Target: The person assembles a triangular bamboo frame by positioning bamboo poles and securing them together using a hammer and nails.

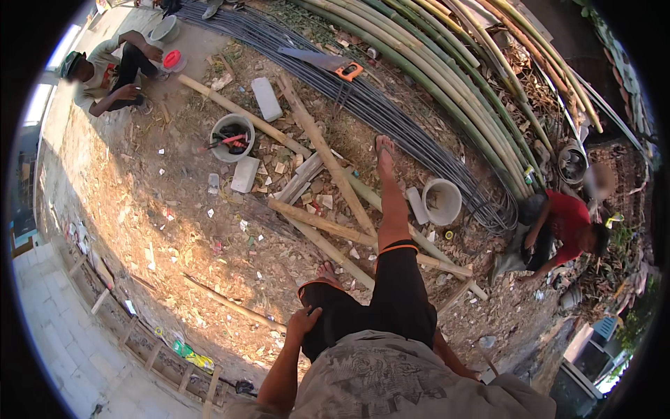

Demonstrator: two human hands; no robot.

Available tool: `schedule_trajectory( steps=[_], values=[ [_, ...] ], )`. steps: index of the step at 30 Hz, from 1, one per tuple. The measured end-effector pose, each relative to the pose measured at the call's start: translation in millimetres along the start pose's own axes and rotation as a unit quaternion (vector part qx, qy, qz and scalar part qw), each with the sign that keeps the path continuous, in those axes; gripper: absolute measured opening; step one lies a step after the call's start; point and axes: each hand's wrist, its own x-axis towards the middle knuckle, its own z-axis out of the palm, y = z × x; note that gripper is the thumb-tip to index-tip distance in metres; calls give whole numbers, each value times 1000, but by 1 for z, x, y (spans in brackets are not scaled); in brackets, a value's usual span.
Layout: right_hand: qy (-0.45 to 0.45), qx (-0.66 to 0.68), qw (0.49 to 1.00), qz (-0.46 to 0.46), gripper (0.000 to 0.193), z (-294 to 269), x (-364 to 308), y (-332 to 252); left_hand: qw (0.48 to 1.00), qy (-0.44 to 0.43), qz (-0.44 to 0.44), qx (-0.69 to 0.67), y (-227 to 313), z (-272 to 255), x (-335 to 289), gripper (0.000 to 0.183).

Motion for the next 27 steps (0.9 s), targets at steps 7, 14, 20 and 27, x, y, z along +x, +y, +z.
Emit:
schedule_trajectory(
  steps=[7, 14, 20, 27],
  values=[
    [-49, -444, 867, 223, 67, -1, 118, -351, 995, 17, -99, -7, 142, -31, 40, 37],
    [89, -414, 899, -113, 70, 59, 182, -781, 982, 114, -151, -27, 353, -126, 10, 17],
    [81, -534, 842, -9, 72, 73, 176, -838, 942, 251, -116, -192, 419, -156, -11, 18],
    [-56, -700, 712, -21, 77, 187, 159, -878, 890, 190, -127, -394, 446, -99, 1, 24]
  ],
)
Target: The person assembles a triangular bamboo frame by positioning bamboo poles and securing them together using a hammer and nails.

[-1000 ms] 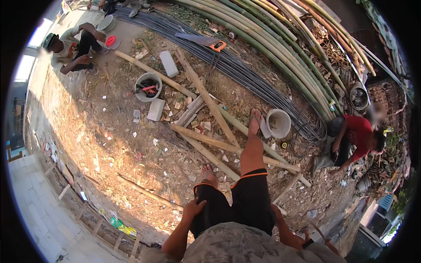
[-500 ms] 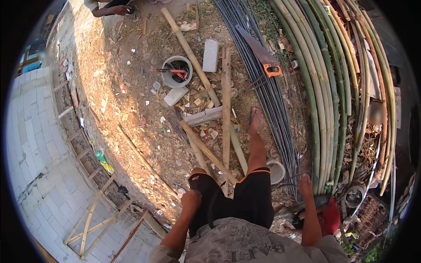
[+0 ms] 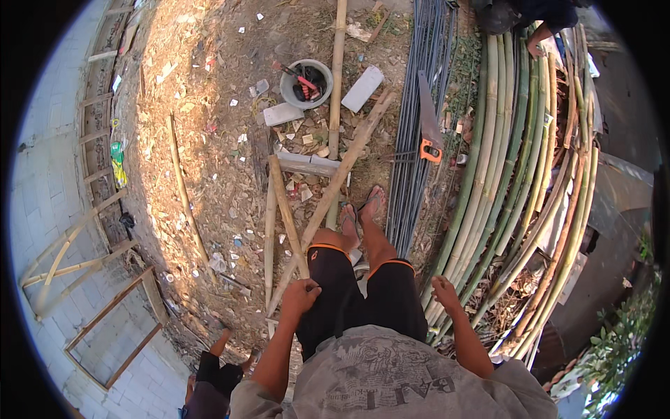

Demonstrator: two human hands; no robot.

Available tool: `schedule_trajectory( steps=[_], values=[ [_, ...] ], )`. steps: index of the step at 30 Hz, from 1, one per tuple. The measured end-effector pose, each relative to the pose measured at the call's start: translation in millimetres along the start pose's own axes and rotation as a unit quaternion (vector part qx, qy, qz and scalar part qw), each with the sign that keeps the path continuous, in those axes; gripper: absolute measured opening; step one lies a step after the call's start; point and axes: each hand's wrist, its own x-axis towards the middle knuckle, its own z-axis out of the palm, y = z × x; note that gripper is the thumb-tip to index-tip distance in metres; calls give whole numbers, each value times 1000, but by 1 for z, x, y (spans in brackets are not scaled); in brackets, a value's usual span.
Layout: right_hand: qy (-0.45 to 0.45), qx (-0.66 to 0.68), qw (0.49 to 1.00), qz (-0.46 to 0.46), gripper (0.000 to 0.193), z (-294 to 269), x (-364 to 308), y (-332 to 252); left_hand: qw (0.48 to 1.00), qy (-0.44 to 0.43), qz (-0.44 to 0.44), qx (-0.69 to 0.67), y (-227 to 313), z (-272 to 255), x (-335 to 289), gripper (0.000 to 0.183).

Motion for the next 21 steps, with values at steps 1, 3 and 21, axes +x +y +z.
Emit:
schedule_trajectory(
  steps=[1, 3, 21],
  values=[
    [39, 21, 999, -19, 76, -15, -5, -26, 999, -30, -3, -39, -2, 8, 5, 25],
    [100, 67, 992, -35, 76, -39, -18, -53, 994, -60, -7, -88, -5, 23, 13, 26],
    [1, -207, 974, -88, 55, -38, 59, -184, 947, -127, -96, -279, -44, 100, -1, 35]
  ],
)
